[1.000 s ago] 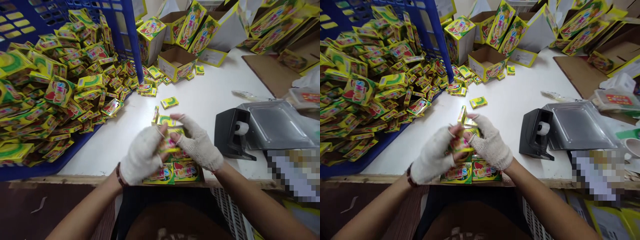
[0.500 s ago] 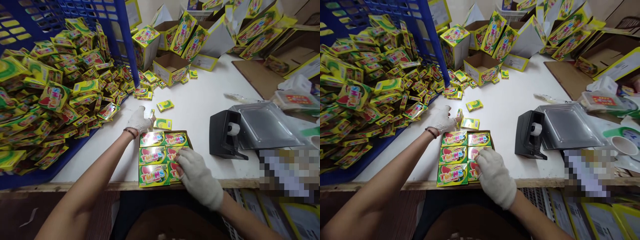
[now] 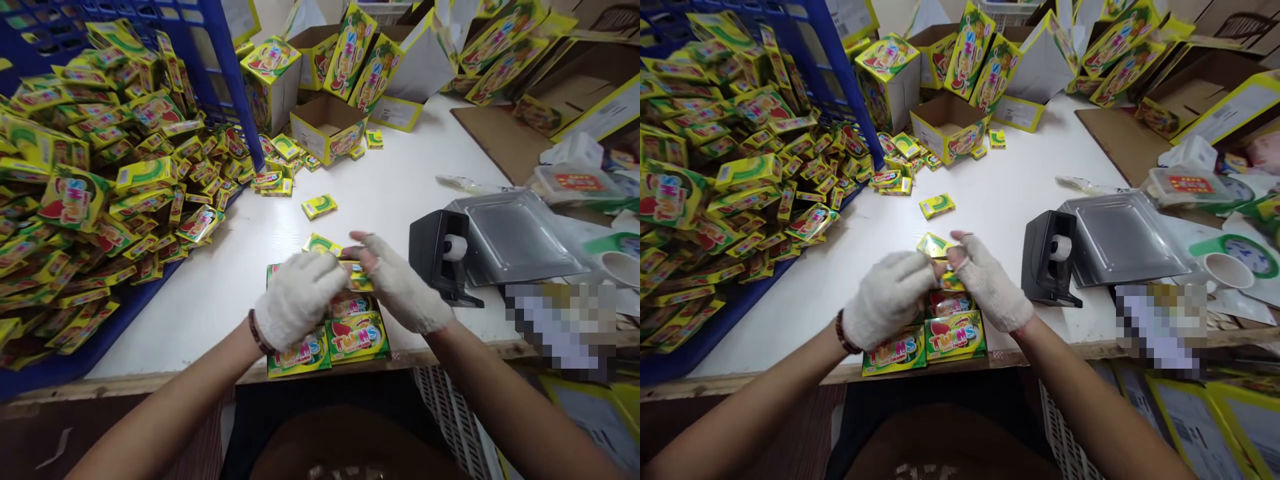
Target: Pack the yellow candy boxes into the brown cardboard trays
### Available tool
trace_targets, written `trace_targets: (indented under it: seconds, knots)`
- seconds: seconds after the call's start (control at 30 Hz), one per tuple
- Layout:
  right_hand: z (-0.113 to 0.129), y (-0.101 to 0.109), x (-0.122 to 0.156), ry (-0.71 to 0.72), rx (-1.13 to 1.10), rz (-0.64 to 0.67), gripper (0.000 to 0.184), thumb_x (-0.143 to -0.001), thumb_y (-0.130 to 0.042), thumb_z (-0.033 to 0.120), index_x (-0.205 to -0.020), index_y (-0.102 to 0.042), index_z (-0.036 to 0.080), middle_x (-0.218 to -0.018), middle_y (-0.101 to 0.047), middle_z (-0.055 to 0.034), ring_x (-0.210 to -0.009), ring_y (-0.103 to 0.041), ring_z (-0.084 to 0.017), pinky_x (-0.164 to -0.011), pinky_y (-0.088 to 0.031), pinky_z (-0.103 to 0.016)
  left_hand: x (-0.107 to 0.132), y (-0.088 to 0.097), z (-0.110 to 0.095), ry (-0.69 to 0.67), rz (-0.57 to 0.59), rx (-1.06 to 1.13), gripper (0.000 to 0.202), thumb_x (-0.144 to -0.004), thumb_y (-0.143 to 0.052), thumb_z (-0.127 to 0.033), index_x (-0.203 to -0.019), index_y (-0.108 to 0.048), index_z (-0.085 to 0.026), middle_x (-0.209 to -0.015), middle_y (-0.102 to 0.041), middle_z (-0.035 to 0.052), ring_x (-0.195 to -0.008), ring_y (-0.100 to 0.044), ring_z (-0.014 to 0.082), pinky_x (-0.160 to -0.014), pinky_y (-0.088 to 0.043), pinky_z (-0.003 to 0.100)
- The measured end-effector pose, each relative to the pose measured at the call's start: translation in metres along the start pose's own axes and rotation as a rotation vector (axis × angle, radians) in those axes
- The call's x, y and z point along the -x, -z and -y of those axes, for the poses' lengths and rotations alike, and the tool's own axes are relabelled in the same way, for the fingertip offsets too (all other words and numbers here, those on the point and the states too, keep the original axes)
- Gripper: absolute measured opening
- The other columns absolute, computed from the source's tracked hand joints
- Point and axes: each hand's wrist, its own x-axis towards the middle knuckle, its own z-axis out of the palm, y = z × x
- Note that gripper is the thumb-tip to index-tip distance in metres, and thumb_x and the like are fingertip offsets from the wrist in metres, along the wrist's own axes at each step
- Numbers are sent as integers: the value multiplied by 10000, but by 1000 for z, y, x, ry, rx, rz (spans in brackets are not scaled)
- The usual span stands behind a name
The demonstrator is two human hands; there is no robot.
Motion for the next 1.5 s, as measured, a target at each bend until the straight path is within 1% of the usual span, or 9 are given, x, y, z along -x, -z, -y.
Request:
trace_targets:
  seconds: [0.1, 0.2, 0.3, 0.57, 0.8, 0.9, 1.03, 1.3, 1.5]
  knots:
    - [3, 7, -10, 31, 181, 101, 282, -917, -521, 341, -1117, -661, 199, -1062, -704, -61, -984, -657, -209, -874, -541, -365, -1, -5, -4, -8, 10, 126, 292, -935, -463, -420, -991, -610, -174, -905, -638, 72, -832, -588, 201, -718, -486, 341]
    - [-10, 4, -2, 158, 317, 27, 225, -886, -526, 234, -1039, -685, 188, -1015, -693, -64, -936, -652, -191, -839, -544, -344, -13, -7, 23, 306, 22, 149, 277, -935, -443, -400, -1005, -597, -180, -931, -627, 61, -862, -599, 193, -761, -484, 329]
    - [-26, -9, 10, 350, 442, -25, 206, -893, -511, 202, -993, -690, 181, -1003, -684, -90, -931, -633, -197, -832, -534, -362, -36, -18, 57, 514, 288, -47, 282, -869, -513, -331, -1105, -588, -193, -1139, -616, 93, -989, -607, 238, -843, -478, 361]
    - [-37, -25, 28, 541, 650, -18, 223, -933, -463, 189, -996, -676, 165, -986, -693, -86, -934, -614, -211, -854, -460, -413, -75, -75, 95, 377, 759, -97, 480, -589, -723, -230, -1064, -660, -236, -1075, -676, 100, -961, -627, 298, -824, -488, 376]
    - [-36, -7, 20, 329, 179, -134, 277, -954, -476, 334, -1152, -585, 174, -1104, -661, -112, -1021, -639, -199, -882, -529, -362, -61, -38, 85, 464, 530, -207, 252, -766, -549, -150, -1006, -616, -186, -1037, -625, 98, -953, -600, 241, -789, -476, 336]
    - [-29, 1, 2, 61, -177, -255, 429, -960, -412, 473, -1262, -488, 177, -1130, -646, -126, -944, -673, -200, -795, -568, -349, -51, -19, 49, 248, 220, -222, 166, -850, -485, -154, -965, -598, -194, -969, -605, 71, -889, -571, 208, -758, -463, 331]
    - [-18, 8, -21, -63, -260, -67, 370, -916, -479, 416, -1195, -561, 188, -1035, -691, -82, -868, -677, -186, -735, -571, -324, -34, -16, 1, -135, -12, -198, 179, -934, -424, -235, -923, -599, -203, -850, -588, 59, -778, -540, 210, -674, -443, 351]
    - [-37, 2, -38, 250, 174, -19, 158, -839, -540, 194, -857, -695, 169, -936, -677, -64, -896, -644, -172, -827, -539, -338, 8, -10, 18, 364, 98, -80, 423, -948, -412, -484, -1170, -561, -157, -1043, -621, 112, -989, -574, 275, -846, -466, 434]
    - [-41, -22, -28, 381, 416, -10, 281, -924, -436, 172, -1058, -680, 136, -1044, -697, -97, -1010, -622, -188, -925, -503, -349, 23, -18, 17, 420, 231, -96, 410, -961, -385, -453, -1166, -586, -159, -960, -640, 94, -902, -582, 256, -789, -460, 413]
